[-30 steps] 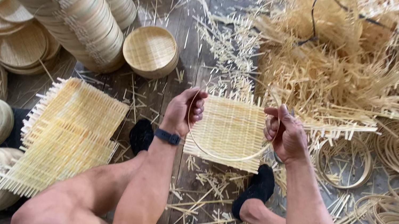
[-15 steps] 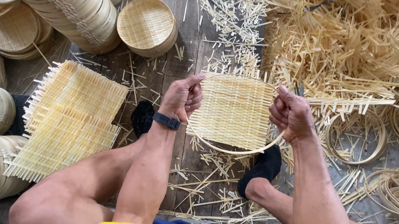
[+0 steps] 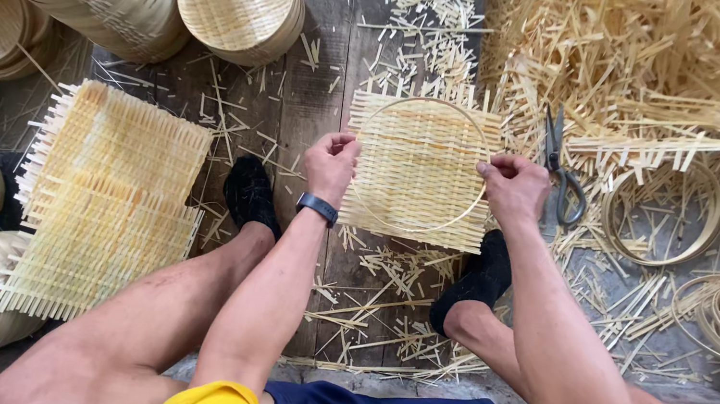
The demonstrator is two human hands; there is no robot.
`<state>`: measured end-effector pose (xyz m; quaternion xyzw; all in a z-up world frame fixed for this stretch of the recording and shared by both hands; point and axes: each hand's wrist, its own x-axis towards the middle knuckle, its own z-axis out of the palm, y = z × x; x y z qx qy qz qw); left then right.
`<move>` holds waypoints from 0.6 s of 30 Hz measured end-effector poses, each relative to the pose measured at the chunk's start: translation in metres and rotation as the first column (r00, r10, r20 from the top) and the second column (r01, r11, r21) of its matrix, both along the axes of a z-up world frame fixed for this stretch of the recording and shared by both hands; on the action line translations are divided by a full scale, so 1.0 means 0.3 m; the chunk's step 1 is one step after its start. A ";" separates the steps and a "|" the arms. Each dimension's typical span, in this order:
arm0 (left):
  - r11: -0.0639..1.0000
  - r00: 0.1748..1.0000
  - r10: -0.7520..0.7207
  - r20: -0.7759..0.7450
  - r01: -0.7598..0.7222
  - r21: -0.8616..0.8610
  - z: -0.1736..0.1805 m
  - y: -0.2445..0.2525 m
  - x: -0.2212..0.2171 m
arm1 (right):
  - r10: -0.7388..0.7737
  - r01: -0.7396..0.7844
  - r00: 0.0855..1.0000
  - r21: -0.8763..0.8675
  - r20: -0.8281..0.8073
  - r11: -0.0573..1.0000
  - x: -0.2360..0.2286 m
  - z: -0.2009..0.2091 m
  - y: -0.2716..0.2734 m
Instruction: The person assembles bamboo steamer lids by placing a woven mat onto a circular frame, pressing it into place using a wooden mold, and trimming the excess material with shears.
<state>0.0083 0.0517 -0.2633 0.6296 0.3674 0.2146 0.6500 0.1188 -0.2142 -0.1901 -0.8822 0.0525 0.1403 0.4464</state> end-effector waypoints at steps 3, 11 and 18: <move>0.922 0.968 -0.068 -0.242 0.154 0.356 -0.093 0.032 -0.009 | 0.047 -0.035 0.997 -0.187 0.059 0.982 0.013 -0.120 0.022; 0.894 0.861 -0.083 -0.502 0.287 0.345 -0.066 0.028 -0.015 | 0.010 -0.009 1.000 -0.216 0.003 0.976 -0.010 -0.148 0.018; 0.892 0.861 -0.117 -0.494 0.310 0.330 -0.050 0.050 -0.019 | 0.009 0.009 0.989 -0.128 0.145 0.992 -0.038 -0.187 -0.015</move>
